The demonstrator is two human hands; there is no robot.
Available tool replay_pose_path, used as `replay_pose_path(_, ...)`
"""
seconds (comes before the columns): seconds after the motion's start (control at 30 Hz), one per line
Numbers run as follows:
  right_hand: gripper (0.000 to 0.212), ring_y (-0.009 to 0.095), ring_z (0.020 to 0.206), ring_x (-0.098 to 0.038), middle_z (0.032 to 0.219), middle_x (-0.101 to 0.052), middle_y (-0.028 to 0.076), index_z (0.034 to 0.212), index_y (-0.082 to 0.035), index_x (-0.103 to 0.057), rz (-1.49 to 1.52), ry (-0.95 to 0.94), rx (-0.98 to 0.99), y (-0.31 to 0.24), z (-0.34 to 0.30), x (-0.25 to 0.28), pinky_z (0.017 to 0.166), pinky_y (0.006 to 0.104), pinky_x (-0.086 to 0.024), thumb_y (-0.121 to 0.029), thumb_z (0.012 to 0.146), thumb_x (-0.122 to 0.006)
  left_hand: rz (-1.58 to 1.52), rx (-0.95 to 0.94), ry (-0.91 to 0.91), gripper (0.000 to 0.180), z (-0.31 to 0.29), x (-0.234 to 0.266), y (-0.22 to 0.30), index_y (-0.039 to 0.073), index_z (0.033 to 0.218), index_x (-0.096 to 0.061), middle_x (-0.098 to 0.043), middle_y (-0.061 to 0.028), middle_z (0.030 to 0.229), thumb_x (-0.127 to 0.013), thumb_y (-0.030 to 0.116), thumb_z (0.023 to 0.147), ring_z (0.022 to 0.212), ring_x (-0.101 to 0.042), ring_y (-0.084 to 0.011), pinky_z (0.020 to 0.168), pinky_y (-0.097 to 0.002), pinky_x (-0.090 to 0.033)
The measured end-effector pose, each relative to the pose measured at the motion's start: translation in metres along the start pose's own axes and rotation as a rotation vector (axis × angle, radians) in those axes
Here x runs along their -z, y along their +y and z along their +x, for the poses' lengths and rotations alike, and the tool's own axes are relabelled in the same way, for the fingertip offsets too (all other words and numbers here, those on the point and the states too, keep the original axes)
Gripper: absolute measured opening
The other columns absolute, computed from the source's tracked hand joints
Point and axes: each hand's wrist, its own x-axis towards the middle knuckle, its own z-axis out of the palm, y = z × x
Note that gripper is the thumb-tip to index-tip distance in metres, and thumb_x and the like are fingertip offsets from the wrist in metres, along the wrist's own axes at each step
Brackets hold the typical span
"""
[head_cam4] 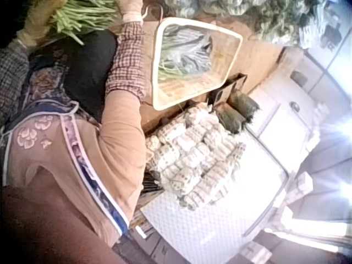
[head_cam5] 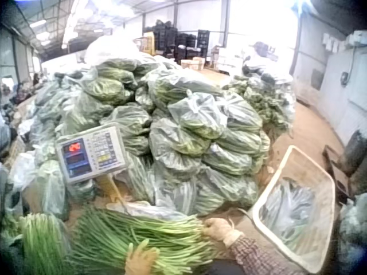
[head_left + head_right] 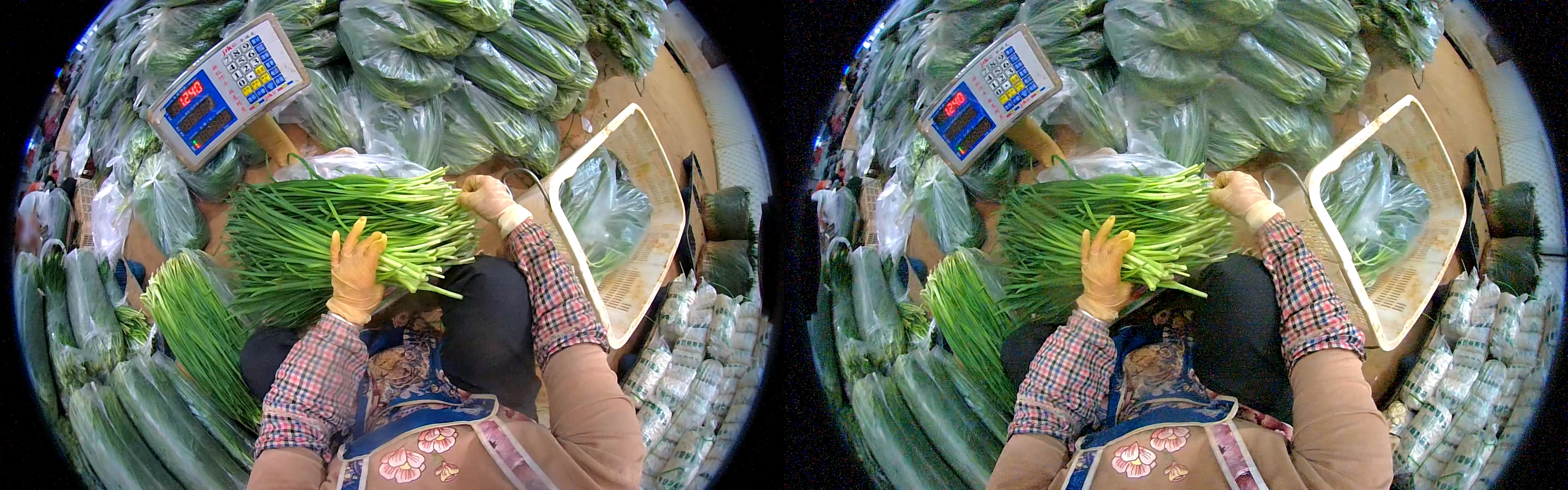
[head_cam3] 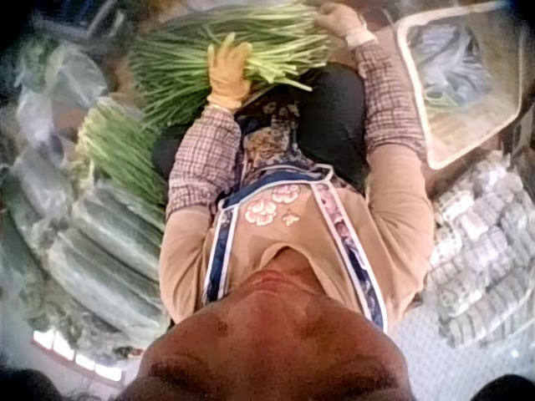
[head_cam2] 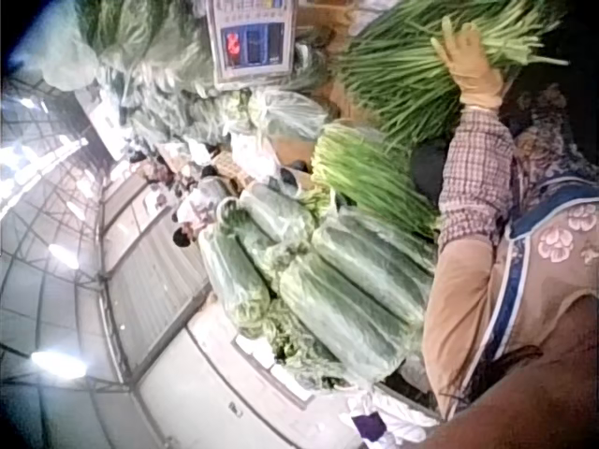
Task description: The person weighs bunches of green onions on a digital scale and places them into plastic bags by hand while working in a warehouse.
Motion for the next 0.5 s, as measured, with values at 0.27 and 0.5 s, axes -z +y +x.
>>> replay_pose_path(0.27, 0.01, 0.007, 0.051, -0.046, 0.066, -0.057, 0.001, 0.079, -0.004, -0.058, 0.915, -0.002, 0.195, -0.012, -0.035, 0.02, 0.048, 0.0216, -0.036, -0.014, 0.081, -0.062, -0.045, -0.012, 0.04, 0.061, 0.003, -0.001, 0.0, 0.013, 0.115, -0.049, -0.054, -0.0019, 0.117, -0.066, 0.005, 0.057, 0.129, -0.033, -0.0255, 0.11, -0.0483, -0.013)
replay_pose_path(0.5, 0.01, 0.005, 0.05, -0.047, 0.061, -0.054, -0.002, 0.079, -0.005, -0.06, 1.338, 0.069, 0.233, 0.035, -0.064, 0.056, 0.047, 0.0166, -0.036, -0.014, 0.083, -0.061, -0.019, -0.001, 0.035, 0.055, 0.0, -0.002, -0.004, 0.011, 0.112, -0.052, -0.054, -0.0023, 0.116, -0.066, 0.007, 0.059, 0.13, -0.032, -0.0246, 0.11, -0.0471, -0.011)
